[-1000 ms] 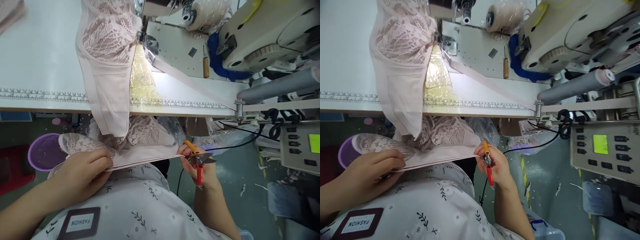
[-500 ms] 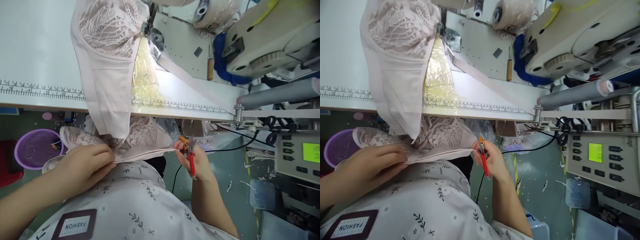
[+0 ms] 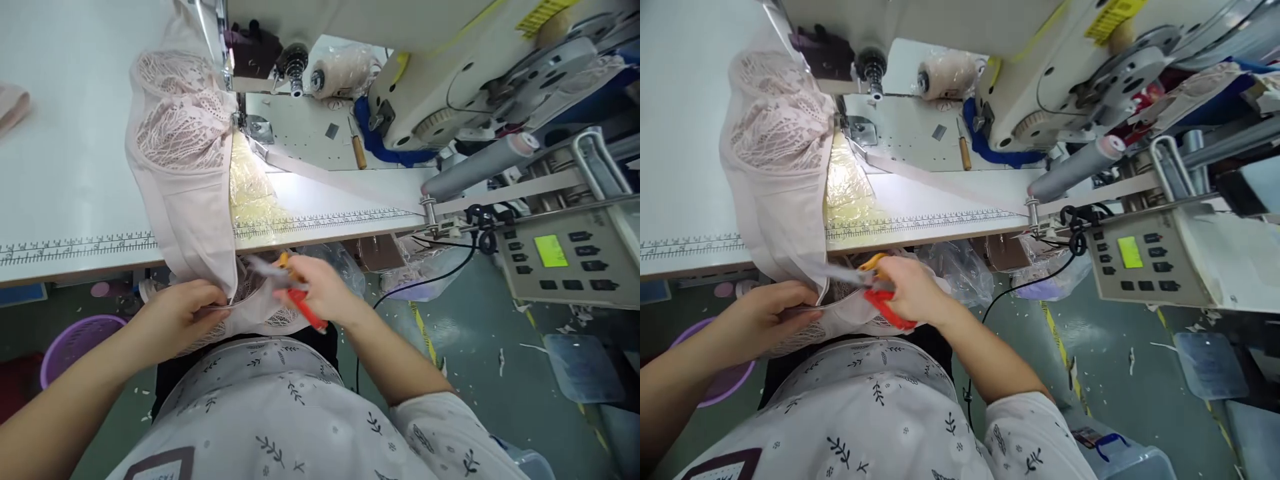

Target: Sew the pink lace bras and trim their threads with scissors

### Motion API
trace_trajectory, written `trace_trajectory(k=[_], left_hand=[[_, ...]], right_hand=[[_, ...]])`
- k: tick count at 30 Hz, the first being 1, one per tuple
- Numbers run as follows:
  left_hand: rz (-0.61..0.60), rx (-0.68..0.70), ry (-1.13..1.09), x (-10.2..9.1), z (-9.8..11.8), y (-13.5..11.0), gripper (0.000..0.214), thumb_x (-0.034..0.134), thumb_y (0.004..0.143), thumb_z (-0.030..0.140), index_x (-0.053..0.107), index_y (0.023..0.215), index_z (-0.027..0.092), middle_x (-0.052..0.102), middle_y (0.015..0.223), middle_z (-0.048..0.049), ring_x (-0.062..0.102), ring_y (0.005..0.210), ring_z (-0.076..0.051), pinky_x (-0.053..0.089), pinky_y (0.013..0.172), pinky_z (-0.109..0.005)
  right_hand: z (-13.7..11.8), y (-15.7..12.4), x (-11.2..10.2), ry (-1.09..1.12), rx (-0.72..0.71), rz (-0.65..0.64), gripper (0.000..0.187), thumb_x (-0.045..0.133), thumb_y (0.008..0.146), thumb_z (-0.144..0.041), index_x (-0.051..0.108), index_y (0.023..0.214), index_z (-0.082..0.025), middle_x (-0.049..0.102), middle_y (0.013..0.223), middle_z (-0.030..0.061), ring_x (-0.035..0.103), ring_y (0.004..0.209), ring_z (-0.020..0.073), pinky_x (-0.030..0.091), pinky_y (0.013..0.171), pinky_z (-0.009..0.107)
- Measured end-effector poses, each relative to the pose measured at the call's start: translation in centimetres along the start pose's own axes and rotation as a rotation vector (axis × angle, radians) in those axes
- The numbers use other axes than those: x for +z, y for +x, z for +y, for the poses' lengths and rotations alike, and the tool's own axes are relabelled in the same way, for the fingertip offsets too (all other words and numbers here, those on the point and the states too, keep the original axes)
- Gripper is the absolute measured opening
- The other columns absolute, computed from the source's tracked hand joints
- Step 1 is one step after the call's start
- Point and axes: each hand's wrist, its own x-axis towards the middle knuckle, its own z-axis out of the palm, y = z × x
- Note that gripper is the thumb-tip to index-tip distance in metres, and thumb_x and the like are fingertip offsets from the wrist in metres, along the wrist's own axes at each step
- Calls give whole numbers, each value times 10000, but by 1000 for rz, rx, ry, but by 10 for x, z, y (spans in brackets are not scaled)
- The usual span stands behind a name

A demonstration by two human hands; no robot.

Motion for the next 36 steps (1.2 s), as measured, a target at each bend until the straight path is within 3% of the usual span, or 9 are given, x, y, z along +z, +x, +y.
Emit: trace_trajectory(k=[2, 5, 10, 13, 16, 23, 27, 32, 36], left_hand=[[2, 45, 1, 1, 1, -2, 213, 461, 861, 296, 624, 776, 188, 639, 719, -7, 571, 632, -141, 380, 559, -205], [5, 82, -42, 2, -1, -7, 231, 455, 859, 307, 622, 753, 189, 635, 705, -14, 579, 635, -150, 384, 550, -211], [-80, -25, -170, 4, -5, -19, 284, 454, 857, 407, 638, 814, 195, 667, 784, -35, 603, 687, -174, 427, 587, -229], [-92, -120, -180, 6, -3, -24, 308, 455, 850, 445, 624, 774, 198, 652, 728, -21, 586, 638, -170, 415, 553, -232], [-119, -126, -143, 5, 3, -26, 317, 448, 859, 443, 585, 714, 196, 599, 650, -2, 532, 573, -153, 388, 514, -233], [4, 133, 39, 2, 14, -21, 223, 447, 899, 261, 659, 912, 195, 644, 777, -33, 564, 708, -168, 379, 612, -249], [40, 243, 168, 0, 19, -21, 181, 497, 884, 222, 676, 902, 212, 659, 740, -21, 563, 690, -174, 336, 619, -281], [20, 128, 370, -14, 21, -35, 225, 502, 876, 332, 678, 783, 226, 650, 655, -17, 547, 664, -193, 331, 769, -366], [82, 44, 319, -27, 7, -55, 215, 525, 847, 361, 680, 770, 233, 645, 677, -15, 560, 667, -191, 351, 815, -375]], right_hand=[[-7, 15, 18, -54, -96, -178, 183, 671, 741, -279, 525, 805, -188, 662, 913, 65, 628, 838, 205, 503, 711, 314], [-16, 30, 39, -170, -100, -356, 243, 681, 753, -329, 524, 842, -167, 657, 922, 95, 625, 846, 229, 488, 686, 325], [-23, 29, 48, -123, -97, -474, 175, 651, 789, -268, 514, 850, -177, 659, 934, 61, 617, 841, 190, 461, 689, 279], [-23, 23, 48, -122, -99, -462, 174, 646, 789, -279, 509, 840, -185, 658, 916, 51, 608, 817, 184, 450, 676, 277], [-22, 21, 46, -124, -94, -463, 162, 645, 779, -242, 503, 836, -190, 656, 913, 50, 600, 817, 184, 440, 670, 274], [-20, 18, 44, 46, -65, -305, 254, 661, 727, -230, 409, 702, -208, 553, 721, -11, 494, 633, 125, 393, 582, 233], [-25, 11, 46, 184, -55, -214, 266, 622, 722, -242, 361, 674, -220, 433, 631, -52, 405, 554, 100, 351, 513, 207], [-33, 6, 42, 208, -29, -171, 231, 552, 702, -227, 326, 651, -229, 355, 602, -65, 327, 510, 90, 305, 455, 195], [-33, 3, 37, 148, -2, -118, 253, 543, 681, -237, 297, 623, -231, 343, 589, -63, 315, 514, 95, 299, 457, 209]])
